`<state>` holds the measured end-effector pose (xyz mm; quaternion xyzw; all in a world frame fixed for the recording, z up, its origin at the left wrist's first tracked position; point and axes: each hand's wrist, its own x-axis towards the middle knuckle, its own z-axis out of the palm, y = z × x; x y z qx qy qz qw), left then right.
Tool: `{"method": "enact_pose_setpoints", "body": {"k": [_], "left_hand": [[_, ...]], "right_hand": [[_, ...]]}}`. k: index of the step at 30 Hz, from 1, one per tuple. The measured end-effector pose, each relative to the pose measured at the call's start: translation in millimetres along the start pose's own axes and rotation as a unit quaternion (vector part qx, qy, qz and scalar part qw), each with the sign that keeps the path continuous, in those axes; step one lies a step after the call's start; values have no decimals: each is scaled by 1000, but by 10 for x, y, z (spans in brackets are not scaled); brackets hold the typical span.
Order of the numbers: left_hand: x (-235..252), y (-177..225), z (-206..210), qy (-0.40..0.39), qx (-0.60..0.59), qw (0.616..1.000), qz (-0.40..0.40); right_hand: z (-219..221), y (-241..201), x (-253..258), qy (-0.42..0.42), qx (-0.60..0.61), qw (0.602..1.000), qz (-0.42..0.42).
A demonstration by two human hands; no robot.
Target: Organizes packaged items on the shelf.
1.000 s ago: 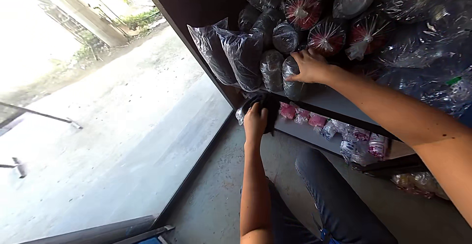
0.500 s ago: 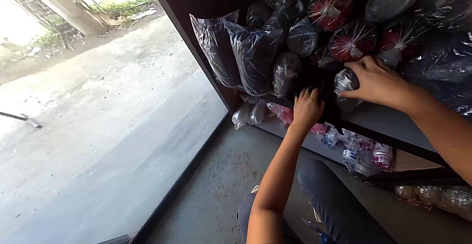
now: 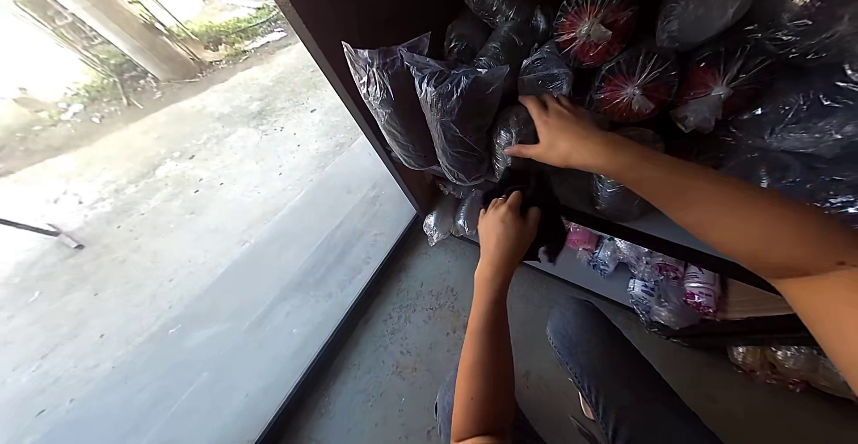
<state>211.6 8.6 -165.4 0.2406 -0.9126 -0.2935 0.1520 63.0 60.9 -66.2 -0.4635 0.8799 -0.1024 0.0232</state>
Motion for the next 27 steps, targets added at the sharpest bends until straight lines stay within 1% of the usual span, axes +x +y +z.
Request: {"method": "enact_pose_setpoints", "body": {"k": [2,4,6,8,10,12,14,16,18,19,21,23,25,27], "left_hand": [[-74,-132,-188,69,-29,997,4],[-146,-273,-332,135,-59,989,11],[-185,-380,-422,195,-80,977,6],[-177,-432,-424,245,-116,963,1],[-141,-405,-354,256,-179,950,0],[-72,-301,-232,238,-225,945,14],[90,-182,-33,213,-208,954,44],[356,-115,201,143,-139,978,53],[658,-164,451,59,-48,997,28],[769,-196,525,22,-10,1000,9],[841,-175,528,-14,32,999,-10],[761,-126,429,-23,40,999,-15],[583,-111,294,-19,19,1000,-14],[366,-147,114,-23,-37,999,-29]], "right_hand": [[93,-65,233,-31,16,999,37],[167,-69,332,-36,23,998,55],[172,-36,298,-23,23,998,52],[101,18,160,-22,9,999,40],[33,100,-22,-32,-21,999,33],[-13,195,-169,-44,-43,997,45],[-22,303,-245,-39,-59,996,56],[-35,350,-272,-33,-64,995,67],[-44,338,-273,-34,-64,994,77],[-40,330,-260,-32,-64,994,81],[-29,336,-230,-19,-61,995,77],[-29,349,-228,-19,-65,995,70],[-54,357,-264,-22,-83,995,52],[-134,317,-273,-15,-90,995,28]]}}
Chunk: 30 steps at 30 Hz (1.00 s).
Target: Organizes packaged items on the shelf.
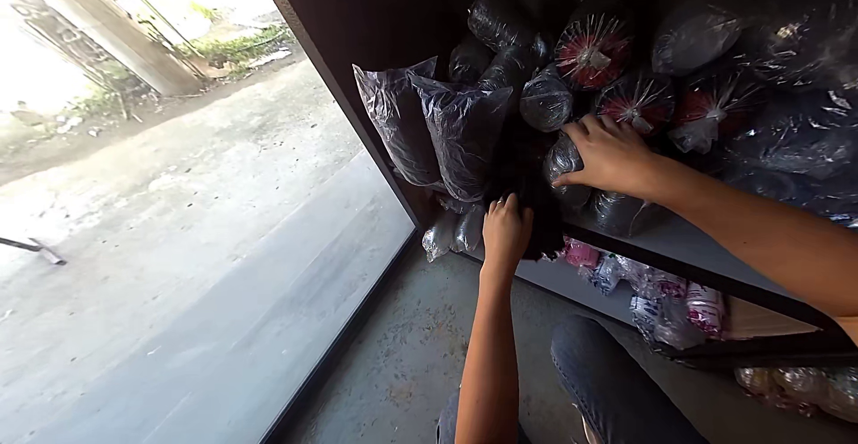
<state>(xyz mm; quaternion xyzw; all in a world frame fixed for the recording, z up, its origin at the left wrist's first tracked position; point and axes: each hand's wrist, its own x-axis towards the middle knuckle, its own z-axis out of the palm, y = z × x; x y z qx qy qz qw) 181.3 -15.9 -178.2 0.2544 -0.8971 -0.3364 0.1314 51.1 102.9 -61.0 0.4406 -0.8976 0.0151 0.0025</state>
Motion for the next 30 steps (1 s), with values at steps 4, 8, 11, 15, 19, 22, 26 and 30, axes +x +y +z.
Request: {"method": "enact_pose_setpoints", "body": {"k": [4,8,11,15,19,22,26,30], "left_hand": [[-337,-348,-99,51,-211,975,-48],[-512,-684,91,128,-418,885,-157],[-495,-845,121,144,-472,844,-208],[-454,-948,30,150,-424,869,-209],[-382,-1084,32,128,-380,893,-203],[-269,-1197,61,112,-366,897,-220],[-164,-1292,60,106,-340,906,-231],[-116,-1356,51,108,-317,914,-230]], "right_hand": [[-331,-256,169,62,21,996,-62],[-597,-571,857,128,42,989,-56],[-785,-670,1510,164,72,984,-6],[-935,-655,2181,175,99,977,70],[-828,-454,2703,157,98,980,77],[-755,-398,2855,142,138,976,86],[-818,-418,2904,121,112,982,87],[-980,-499,2749,85,46,995,36]]}}
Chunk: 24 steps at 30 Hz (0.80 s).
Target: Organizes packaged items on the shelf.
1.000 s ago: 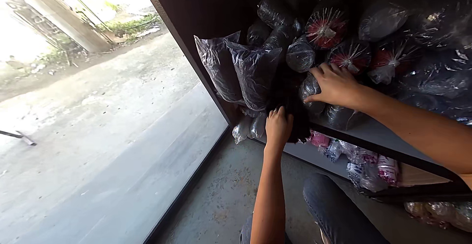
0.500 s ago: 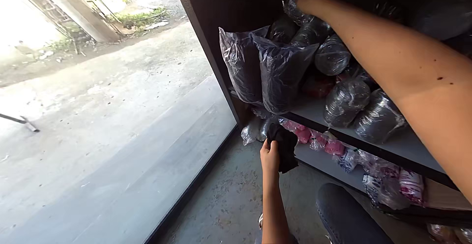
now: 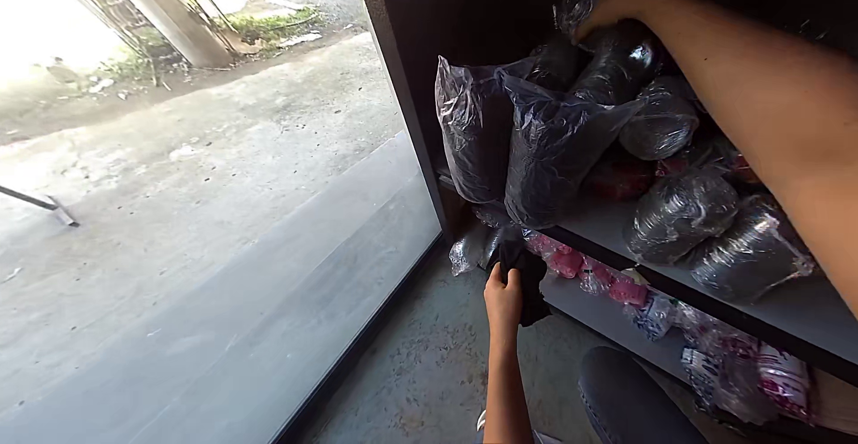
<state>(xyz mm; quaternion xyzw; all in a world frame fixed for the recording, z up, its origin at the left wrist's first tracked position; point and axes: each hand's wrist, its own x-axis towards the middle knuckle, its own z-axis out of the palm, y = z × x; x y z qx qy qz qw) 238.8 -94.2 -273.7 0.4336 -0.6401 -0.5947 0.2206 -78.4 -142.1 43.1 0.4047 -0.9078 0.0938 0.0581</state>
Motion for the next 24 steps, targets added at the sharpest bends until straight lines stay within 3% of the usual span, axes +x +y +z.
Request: {"method": "enact_pose_setpoints", "body": {"k": [9,12,15,19,21,24], "left_hand": [[119,-55,-39,21,15,1000,7],[164,-60,-45,22,21,1000,6],[189,-69,-48,21,25,999,10],[202,-69,-50,18,29,999,5],[213,-74,-51,20,27,999,0],[236,-92,-51,16,32,999,-7]], "right_hand": [[-143,-172,-657,9,-110,976,-190],[-141,-141,-730,-77,-136,970,-188],[-276,-212,-736,-118,-85,969,-201],[-332,-352,-586,-97,93,973,-186],[-253,-286,-248,-28,165,974,-155],[-167,-289,103,44,121,986,-109]]}}
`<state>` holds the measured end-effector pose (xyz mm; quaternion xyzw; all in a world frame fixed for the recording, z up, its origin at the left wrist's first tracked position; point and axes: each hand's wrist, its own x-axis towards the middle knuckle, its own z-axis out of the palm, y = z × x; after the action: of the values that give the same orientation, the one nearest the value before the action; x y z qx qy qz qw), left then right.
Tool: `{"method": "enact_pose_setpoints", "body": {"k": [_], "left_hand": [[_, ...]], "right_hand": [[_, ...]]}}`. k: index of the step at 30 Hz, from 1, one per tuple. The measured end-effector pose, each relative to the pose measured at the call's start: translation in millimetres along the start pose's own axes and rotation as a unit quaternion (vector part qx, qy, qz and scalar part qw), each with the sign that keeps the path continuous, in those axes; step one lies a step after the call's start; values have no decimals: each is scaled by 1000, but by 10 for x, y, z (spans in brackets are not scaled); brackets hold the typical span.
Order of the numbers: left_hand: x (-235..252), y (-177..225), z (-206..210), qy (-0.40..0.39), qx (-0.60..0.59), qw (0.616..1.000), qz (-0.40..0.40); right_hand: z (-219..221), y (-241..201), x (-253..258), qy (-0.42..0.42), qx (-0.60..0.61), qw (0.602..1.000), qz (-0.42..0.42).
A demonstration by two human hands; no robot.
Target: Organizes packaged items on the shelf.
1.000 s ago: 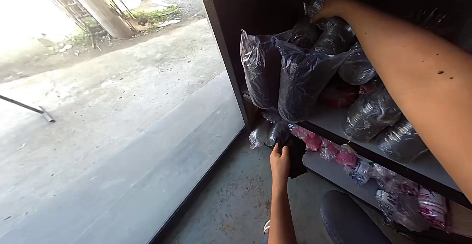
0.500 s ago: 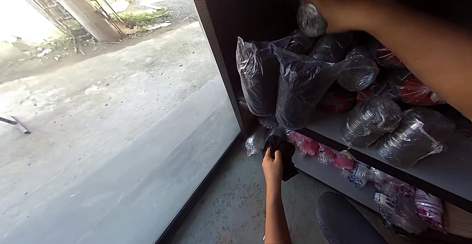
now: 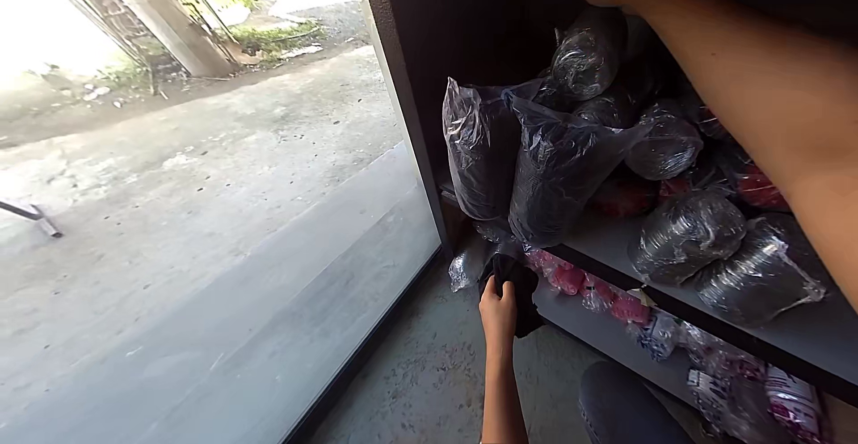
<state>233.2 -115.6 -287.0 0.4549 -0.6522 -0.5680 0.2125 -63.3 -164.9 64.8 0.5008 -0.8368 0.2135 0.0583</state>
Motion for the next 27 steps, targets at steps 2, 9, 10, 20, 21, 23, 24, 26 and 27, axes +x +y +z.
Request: {"method": "enact_pose_setpoints", "body": {"k": [2,9,10,20,21,23,24,26,27], "left_hand": [[19,-1,8,-1,11,1000,-2],[173,-57,5,-8,26,1000,-16],[200,-70,-3,-8,28,999,-19],[362,-124,-51,-10,45,998,-34],[369,-120,-41,-10,47,998,-32],[378,-112,-16,-13,48,998,-29],[382,-110,-5,-16,48,998,-28],[379,-104,1,-20,48,998,-31],[377,-106,-3,-20,49,998,-31]], "right_hand": [[25,-41,156,-79,-109,991,19],[188,-150,535,-146,-170,974,17],[187,-170,532,-147,-164,975,27],[358,141,882,-238,-234,936,109],[358,151,887,-233,-230,937,123],[368,166,881,-218,-223,941,134],[372,165,877,-216,-225,940,140],[379,155,873,-216,-221,940,144],[375,155,867,-219,-223,939,141]]}}
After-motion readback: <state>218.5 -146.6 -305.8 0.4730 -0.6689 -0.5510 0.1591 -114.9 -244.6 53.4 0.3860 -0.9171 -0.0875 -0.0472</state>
